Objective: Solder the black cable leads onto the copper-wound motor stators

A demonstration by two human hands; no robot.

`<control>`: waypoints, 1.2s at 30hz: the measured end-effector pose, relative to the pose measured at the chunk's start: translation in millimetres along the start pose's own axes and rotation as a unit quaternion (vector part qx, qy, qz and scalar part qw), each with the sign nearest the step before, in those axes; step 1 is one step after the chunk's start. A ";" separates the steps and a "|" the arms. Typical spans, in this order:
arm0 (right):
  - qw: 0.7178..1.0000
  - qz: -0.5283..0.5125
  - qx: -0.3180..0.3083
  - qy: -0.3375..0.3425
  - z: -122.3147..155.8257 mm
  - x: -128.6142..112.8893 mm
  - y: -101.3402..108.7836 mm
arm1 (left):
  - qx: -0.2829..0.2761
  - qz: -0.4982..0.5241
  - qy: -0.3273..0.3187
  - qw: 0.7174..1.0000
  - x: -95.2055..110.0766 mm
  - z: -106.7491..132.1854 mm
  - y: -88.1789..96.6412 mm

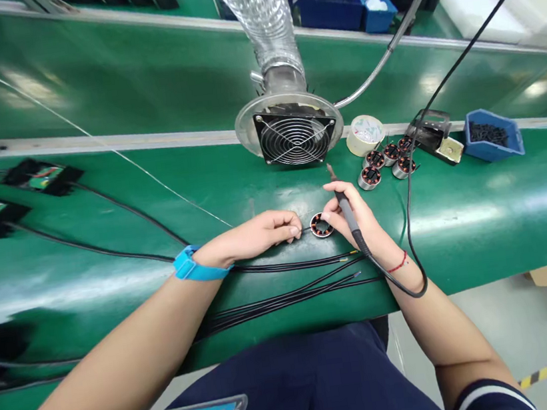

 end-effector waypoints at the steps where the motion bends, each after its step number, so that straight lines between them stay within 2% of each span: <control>1: 1.000 0.004 -0.005 -0.009 -1.3 -0.3 1.0 | 0.001 0.001 0.000 1.000 0.0 -0.4 -0.9; 5: 0.999 0.032 0.005 -0.012 -1.7 -1.6 5.2 | 0.015 0.013 0.010 1.000 0.7 -1.4 -2.9; 9: 0.997 0.047 0.052 0.010 12.2 5.1 9.0 | 0.027 0.037 0.018 0.999 1.0 -0.7 -2.0; 13: 0.988 0.142 0.047 0.030 30.9 17.1 5.6 | 0.032 0.062 0.024 0.997 0.5 -0.1 -3.1; 16: 0.976 0.205 0.053 0.045 34.6 22.9 -2.6 | 0.056 0.074 0.009 0.996 1.1 -4.9 -9.9; 20: 0.961 0.244 0.086 0.097 28.7 23.1 -13.0 | 0.087 0.039 -0.035 0.995 4.2 -15.3 -22.1; 23: 0.954 0.256 0.102 0.114 27.9 22.7 -14.2 | 0.088 -0.019 -0.052 0.995 9.1 -13.3 -19.3; 25: 0.953 0.258 0.111 0.115 31.1 23.4 -10.7 | 0.109 -0.061 -0.054 0.991 13.6 -4.8 -4.6; 26: 0.952 0.258 0.116 0.115 33.2 24.2 -7.7 | 0.136 -0.078 -0.051 0.986 15.7 0.8 7.2; 28: 0.950 0.252 0.140 0.118 36.9 26.2 0.4 | 0.231 -0.118 -0.032 0.965 17.7 12.0 38.2; 31: 0.948 0.210 0.188 0.150 38.6 29.2 11.8 | 0.398 -0.213 0.027 0.892 12.9 18.5 93.7; 32: 0.946 0.195 0.202 0.163 38.2 30.1 14.2 | 0.425 -0.242 0.040 0.871 9.6 15.0 111.5; 34: 0.941 0.178 0.226 0.180 36.5 32.1 16.5 | 0.447 -0.287 0.047 0.846 2.1 -0.9 143.6; 36: 0.936 0.181 0.243 0.182 34.1 35.0 16.9 | 0.437 -0.334 0.048 0.834 -4.6 -24.2 169.0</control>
Point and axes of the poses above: each hand's wrist, its own z-axis away from the middle knuckle, its own y-axis out of the back of the hand, x = y × z, the point moved 2 cm from there along -z, towards the middle knuckle, and after that the axes turned 15 degrees about -y, right-handed, at the moved point
